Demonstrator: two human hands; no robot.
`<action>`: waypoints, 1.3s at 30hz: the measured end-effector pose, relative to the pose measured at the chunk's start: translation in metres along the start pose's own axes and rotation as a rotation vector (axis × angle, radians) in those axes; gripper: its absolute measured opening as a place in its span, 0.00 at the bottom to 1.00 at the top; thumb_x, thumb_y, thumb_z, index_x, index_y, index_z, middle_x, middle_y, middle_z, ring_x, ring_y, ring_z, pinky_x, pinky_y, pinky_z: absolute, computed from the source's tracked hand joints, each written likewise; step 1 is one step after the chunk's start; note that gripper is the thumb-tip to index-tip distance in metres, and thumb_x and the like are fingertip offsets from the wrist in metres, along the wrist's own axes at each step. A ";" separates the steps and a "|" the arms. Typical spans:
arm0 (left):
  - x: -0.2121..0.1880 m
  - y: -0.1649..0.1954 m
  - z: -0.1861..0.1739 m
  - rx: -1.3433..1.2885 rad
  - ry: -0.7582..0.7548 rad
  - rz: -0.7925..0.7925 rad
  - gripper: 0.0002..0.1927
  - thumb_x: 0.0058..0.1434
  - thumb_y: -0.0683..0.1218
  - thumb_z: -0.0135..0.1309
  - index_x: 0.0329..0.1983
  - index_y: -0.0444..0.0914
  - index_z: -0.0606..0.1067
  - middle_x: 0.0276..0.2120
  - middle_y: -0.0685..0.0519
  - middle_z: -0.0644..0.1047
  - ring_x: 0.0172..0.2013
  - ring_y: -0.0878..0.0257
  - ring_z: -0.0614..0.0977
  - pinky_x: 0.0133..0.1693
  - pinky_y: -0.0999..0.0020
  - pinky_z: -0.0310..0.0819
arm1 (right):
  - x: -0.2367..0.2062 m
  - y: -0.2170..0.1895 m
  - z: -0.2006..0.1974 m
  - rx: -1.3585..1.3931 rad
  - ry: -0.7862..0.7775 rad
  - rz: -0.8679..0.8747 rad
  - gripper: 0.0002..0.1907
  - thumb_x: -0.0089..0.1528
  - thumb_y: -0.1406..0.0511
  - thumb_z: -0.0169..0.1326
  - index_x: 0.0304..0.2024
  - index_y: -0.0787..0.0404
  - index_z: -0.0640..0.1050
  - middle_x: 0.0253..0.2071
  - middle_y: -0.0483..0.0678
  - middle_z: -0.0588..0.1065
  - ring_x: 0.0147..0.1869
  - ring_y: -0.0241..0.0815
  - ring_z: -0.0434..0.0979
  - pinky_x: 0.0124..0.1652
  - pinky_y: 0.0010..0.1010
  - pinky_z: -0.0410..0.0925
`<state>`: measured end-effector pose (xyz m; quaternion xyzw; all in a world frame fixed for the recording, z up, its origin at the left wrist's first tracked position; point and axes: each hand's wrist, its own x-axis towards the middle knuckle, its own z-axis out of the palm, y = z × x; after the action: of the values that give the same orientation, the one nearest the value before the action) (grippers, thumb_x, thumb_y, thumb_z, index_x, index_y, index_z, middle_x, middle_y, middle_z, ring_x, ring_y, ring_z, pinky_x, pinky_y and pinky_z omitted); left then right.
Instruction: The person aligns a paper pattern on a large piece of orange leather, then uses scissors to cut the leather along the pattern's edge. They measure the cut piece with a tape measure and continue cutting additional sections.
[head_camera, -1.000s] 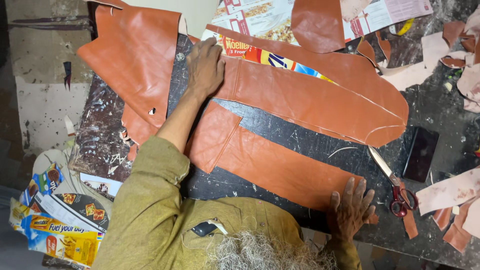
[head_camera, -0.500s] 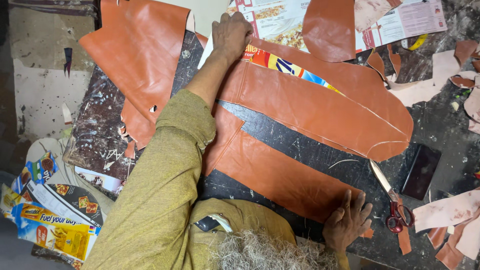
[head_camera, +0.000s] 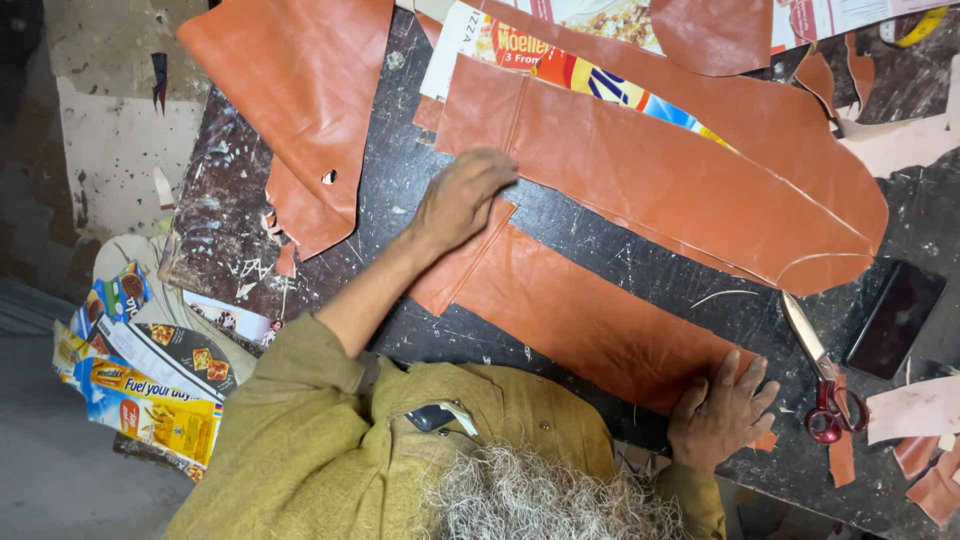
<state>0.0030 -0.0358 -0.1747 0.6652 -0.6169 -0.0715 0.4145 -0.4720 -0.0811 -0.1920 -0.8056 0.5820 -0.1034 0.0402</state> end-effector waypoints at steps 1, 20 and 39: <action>-0.018 0.009 -0.001 0.012 -0.030 -0.002 0.15 0.62 0.35 0.55 0.51 0.36 0.78 0.52 0.48 0.79 0.57 0.50 0.79 0.60 0.59 0.72 | -0.001 -0.001 0.000 -0.007 -0.008 0.015 0.31 0.73 0.53 0.36 0.77 0.51 0.61 0.80 0.60 0.52 0.81 0.73 0.46 0.67 0.74 0.43; -0.085 0.112 0.055 0.282 -0.463 -0.048 0.50 0.57 0.67 0.57 0.74 0.36 0.57 0.76 0.46 0.51 0.75 0.50 0.50 0.71 0.44 0.44 | -0.002 -0.084 0.002 -0.033 -0.249 -0.163 0.41 0.64 0.52 0.49 0.75 0.63 0.58 0.78 0.59 0.52 0.81 0.68 0.43 0.70 0.66 0.42; -0.099 0.039 -0.016 0.447 -0.304 -0.237 0.45 0.63 0.66 0.53 0.76 0.37 0.57 0.76 0.47 0.54 0.75 0.48 0.52 0.71 0.44 0.44 | -0.010 0.012 -0.012 -0.067 -0.107 0.061 0.39 0.68 0.53 0.42 0.77 0.69 0.59 0.79 0.64 0.54 0.80 0.71 0.47 0.68 0.65 0.47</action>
<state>-0.0394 0.0633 -0.1809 0.7889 -0.5906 -0.0806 0.1493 -0.4892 -0.0746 -0.1839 -0.7929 0.6062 -0.0395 0.0475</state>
